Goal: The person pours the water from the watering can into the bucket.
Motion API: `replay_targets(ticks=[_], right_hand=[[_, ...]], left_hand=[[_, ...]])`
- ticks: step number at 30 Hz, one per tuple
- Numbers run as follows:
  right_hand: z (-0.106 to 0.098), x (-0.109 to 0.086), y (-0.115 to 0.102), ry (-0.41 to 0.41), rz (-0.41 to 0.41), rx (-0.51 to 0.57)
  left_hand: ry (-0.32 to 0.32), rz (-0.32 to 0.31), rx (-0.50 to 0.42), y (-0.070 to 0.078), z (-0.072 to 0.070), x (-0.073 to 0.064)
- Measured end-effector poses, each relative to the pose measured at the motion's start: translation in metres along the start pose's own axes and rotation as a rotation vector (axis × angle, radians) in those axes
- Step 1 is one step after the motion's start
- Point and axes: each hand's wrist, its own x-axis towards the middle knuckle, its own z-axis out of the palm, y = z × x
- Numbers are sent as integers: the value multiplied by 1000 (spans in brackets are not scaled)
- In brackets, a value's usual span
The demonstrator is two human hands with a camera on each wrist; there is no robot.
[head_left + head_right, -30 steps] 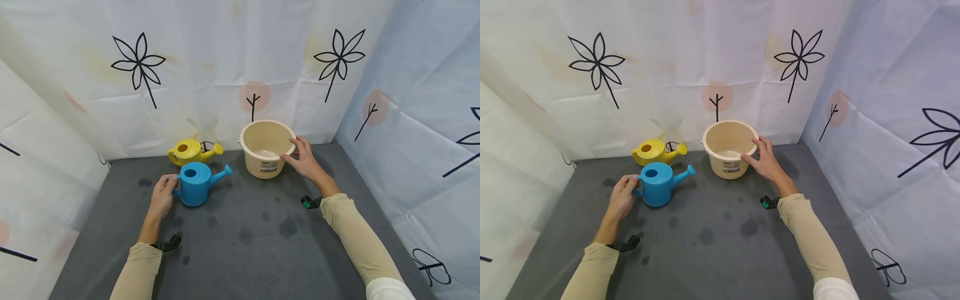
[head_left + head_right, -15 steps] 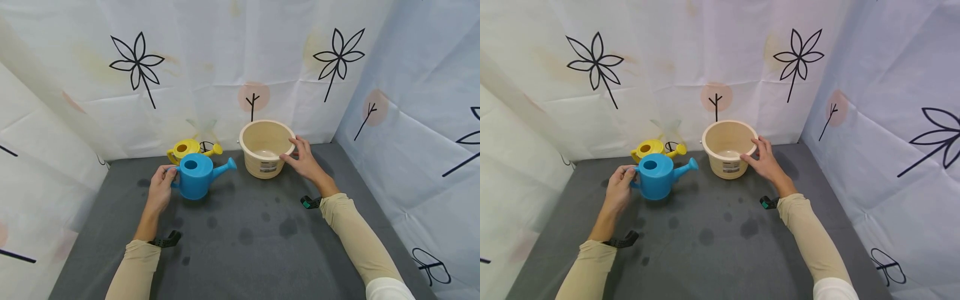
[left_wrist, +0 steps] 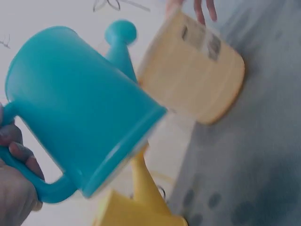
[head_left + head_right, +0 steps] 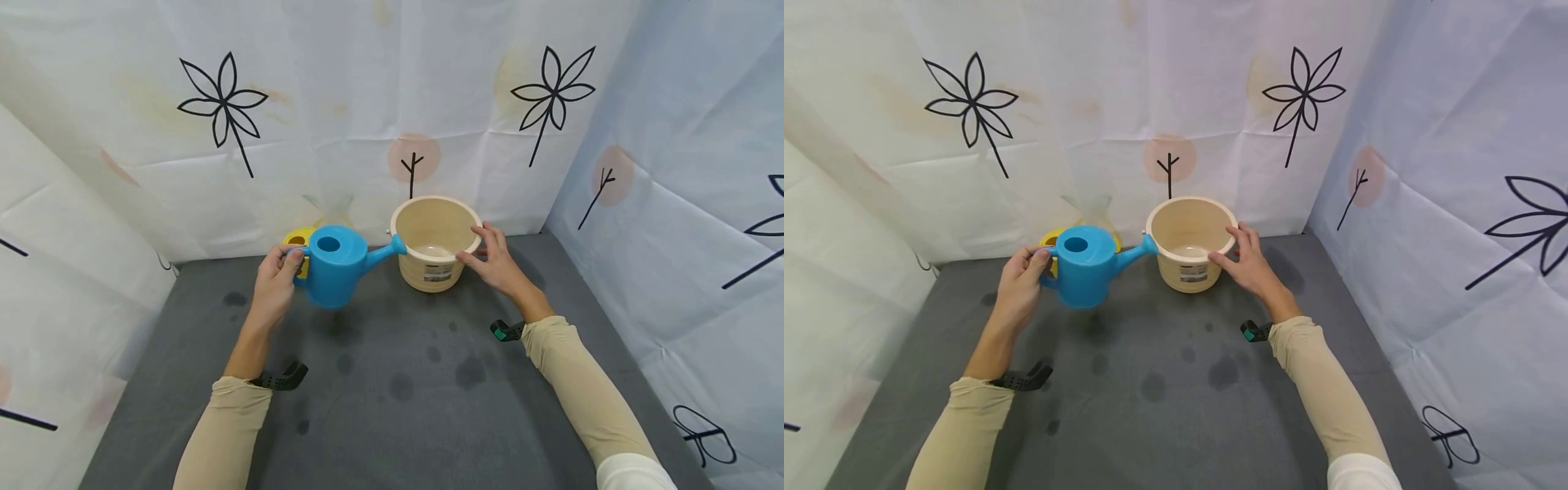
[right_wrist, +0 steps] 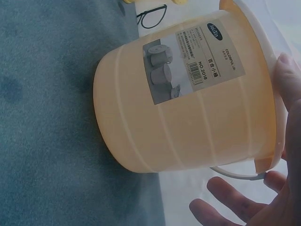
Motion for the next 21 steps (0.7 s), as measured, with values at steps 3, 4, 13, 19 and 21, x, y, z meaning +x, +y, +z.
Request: replay_targets(ticks=[3, 4, 13, 19, 21], right_hand=[[0, 0, 0, -4, 6, -17], [0, 0, 0, -6, 8, -21], [-1, 1, 3, -18, 7, -41], [-2, 0, 3, -18, 12, -76], [-1, 0, 2, -19, 12, -74]], left_hand=[[-18, 7, 1, 9, 7, 2], [-22, 9, 2, 11, 9, 2], [-39, 45, -11, 24, 28, 14], [-13, 66, 14, 31, 39, 27], [-13, 68, 32, 33, 42, 32]])
